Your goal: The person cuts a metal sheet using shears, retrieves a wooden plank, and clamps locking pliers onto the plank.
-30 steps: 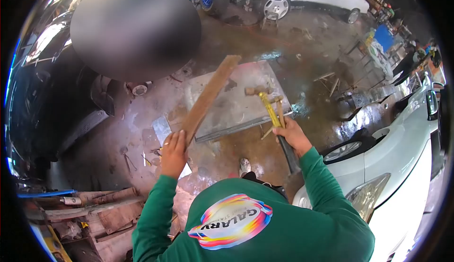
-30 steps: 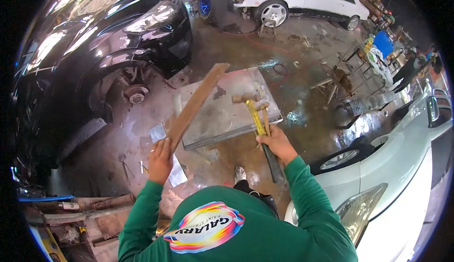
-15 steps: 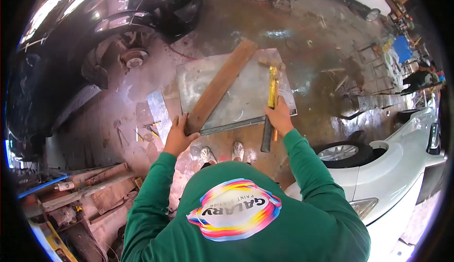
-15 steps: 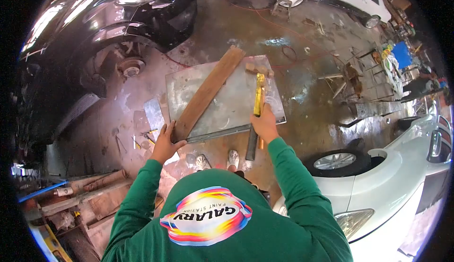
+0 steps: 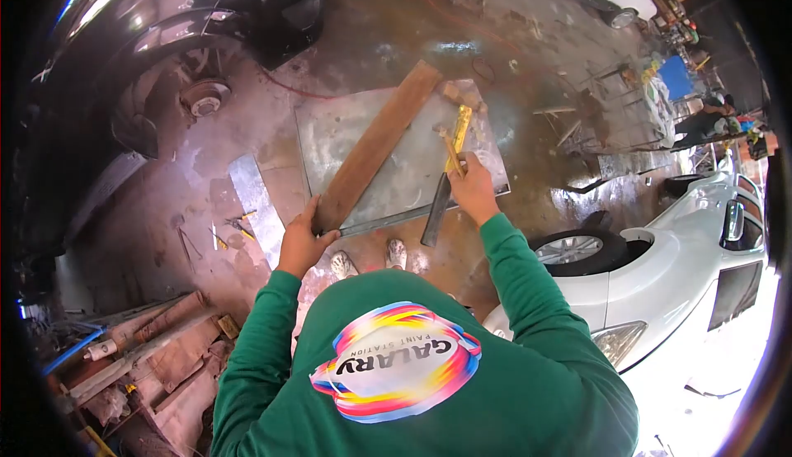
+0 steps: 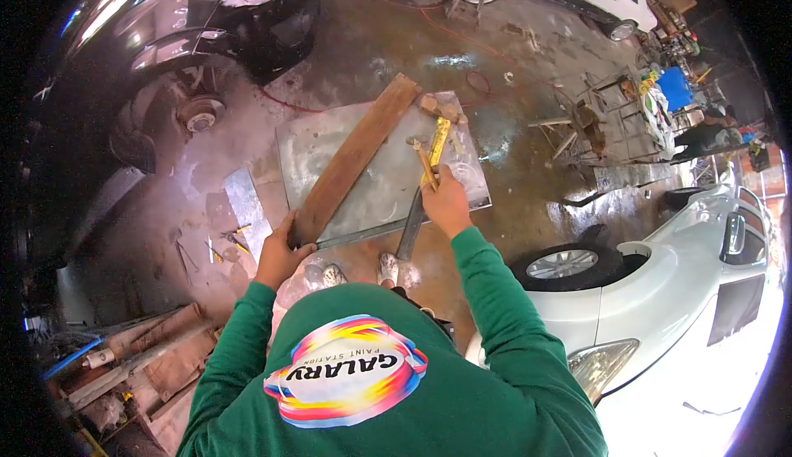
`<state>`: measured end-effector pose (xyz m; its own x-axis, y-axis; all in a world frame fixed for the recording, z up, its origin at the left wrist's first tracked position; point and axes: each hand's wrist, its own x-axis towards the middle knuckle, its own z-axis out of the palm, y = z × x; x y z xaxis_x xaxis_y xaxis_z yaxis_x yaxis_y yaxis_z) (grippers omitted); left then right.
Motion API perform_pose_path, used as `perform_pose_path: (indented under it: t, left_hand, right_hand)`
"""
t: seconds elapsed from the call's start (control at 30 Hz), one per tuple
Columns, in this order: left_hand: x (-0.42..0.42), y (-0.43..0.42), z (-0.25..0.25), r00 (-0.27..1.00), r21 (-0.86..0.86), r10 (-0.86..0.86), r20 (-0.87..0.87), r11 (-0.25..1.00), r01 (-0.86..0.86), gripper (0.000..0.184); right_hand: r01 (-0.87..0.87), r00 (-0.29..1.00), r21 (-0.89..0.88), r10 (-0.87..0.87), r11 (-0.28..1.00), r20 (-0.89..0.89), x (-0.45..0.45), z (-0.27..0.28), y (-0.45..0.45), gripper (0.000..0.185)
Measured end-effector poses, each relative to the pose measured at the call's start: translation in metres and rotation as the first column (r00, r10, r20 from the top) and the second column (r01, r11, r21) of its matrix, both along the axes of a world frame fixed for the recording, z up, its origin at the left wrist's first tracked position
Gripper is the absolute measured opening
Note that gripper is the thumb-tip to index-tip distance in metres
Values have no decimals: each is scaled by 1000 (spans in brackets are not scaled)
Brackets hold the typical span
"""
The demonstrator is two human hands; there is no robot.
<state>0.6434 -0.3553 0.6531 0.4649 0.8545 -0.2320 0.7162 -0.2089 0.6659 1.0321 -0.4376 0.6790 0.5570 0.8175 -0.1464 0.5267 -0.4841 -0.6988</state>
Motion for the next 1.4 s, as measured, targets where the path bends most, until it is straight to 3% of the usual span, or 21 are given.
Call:
perform_pose_path:
  t: [0.13, 0.17, 0.2, 0.33, 0.43, 0.47, 0.5, 0.53, 0.6, 0.63, 0.7, 0.77, 0.83, 0.87, 0.93, 0.97, 1.03, 1.13, 1.2, 1.27, 1.4]
  left_hand:
    - [-34, 3, -6, 1000, -22, 12, 13, 1000, -12, 84]
    - [-48, 2, -9, 1000, -74, 6, 20, 997, -4, 80]
    - [-55, 0, -2, 1000, -90, -10, -11, 996, 8, 73]
    - [-86, -10, 11, 993, -169, 1, -118, 985, -21, 69]
    - [-88, -14, 18, 998, -190, 24, -65, 981, -36, 75]
    - [-88, -14, 14, 998, -190, 24, -64, 981, -36, 75]
    - [-86, -15, 7, 1000, -71, -4, -21, 997, 2, 78]
    - [-85, -15, 1, 999, 50, -29, 17, 998, 28, 82]
    - [-82, -12, -11, 1000, 56, -13, 18, 998, 12, 85]
    - [-81, -11, -11, 1000, 58, -6, 17, 998, 5, 88]
    - [-84, -10, -7, 999, -27, 29, 13, 999, -29, 86]
    - [-84, -11, 0, 999, -97, 47, 23, 994, -45, 84]
    - [-82, -11, 10, 995, -74, 34, 92, 997, -27, 79]
    - [-81, -11, 14, 996, -73, 37, 76, 997, -32, 75]
    - [-79, -11, 17, 996, -80, 53, 67, 996, -48, 76]
    - [-79, -11, 18, 997, -88, 58, 59, 995, -52, 76]
    - [-81, -11, 12, 997, -85, 55, 56, 995, -50, 77]
    - [-81, -11, -2, 996, -67, 45, 82, 997, -39, 80]
    - [-82, -15, -14, 993, -51, 61, 106, 997, -56, 81]
    - [-89, -16, -28, 991, 56, 55, 120, 997, -62, 85]
    - [-97, -20, -25, 985, 25, 64, 158, 997, -69, 92]
  right_hand:
    - [-77, 996, 28, 78, 997, -36, -25, 16, -2, 37]
    - [-17, 942, -30, 6, 999, -337, -32, 20, -1, 37]
    - [27, 797, -103, -84, 994, -599, -35, 28, 0, 37]
    - [-29, 793, 4, 26, 1000, -609, -58, 50, -7, 36]
    - [-110, 823, 61, 125, 992, -554, -58, 53, -16, 42]
    - [-173, 902, 18, 165, 985, -399, -51, 36, -19, 47]
    - [-230, 949, -34, 216, 973, -231, -47, 26, -20, 52]
    - [-241, 946, -32, 227, 970, -230, -49, 24, -18, 52]
    - [-143, 989, -59, 140, 988, -55, -58, 17, -15, 60]
    - [-166, 984, -65, 162, 984, -68, -62, 12, -12, 60]
    - [-157, 982, 108, 143, 982, 124, -71, -1, 1, 59]
    - [-202, 975, 110, 190, 973, 116, -82, 3, 8, 57]
    - [-236, 906, -231, 300, 944, 299, -94, 7, 14, 56]
    - [-247, 903, -228, 309, 942, 298, -99, 6, 14, 56]
    - [-396, 776, -11, 341, 918, 530, -111, 1, 15, 54]
    - [-402, 774, -10, 345, 916, 531, -119, -2, 18, 54]
    - [-634, 736, -69, 628, 770, 252, -148, 3, 29, 52]
    - [-744, 624, -99, 740, 661, 250, -209, 22, 39, 45]
    - [-849, 449, -158, 847, 504, 286, -241, 22, 48, 40]
    - [-857, 406, -201, 863, 474, 302, -263, 12, 55, 35]
    - [-886, 228, -288, 881, 364, 413, -281, -11, 69, 26]
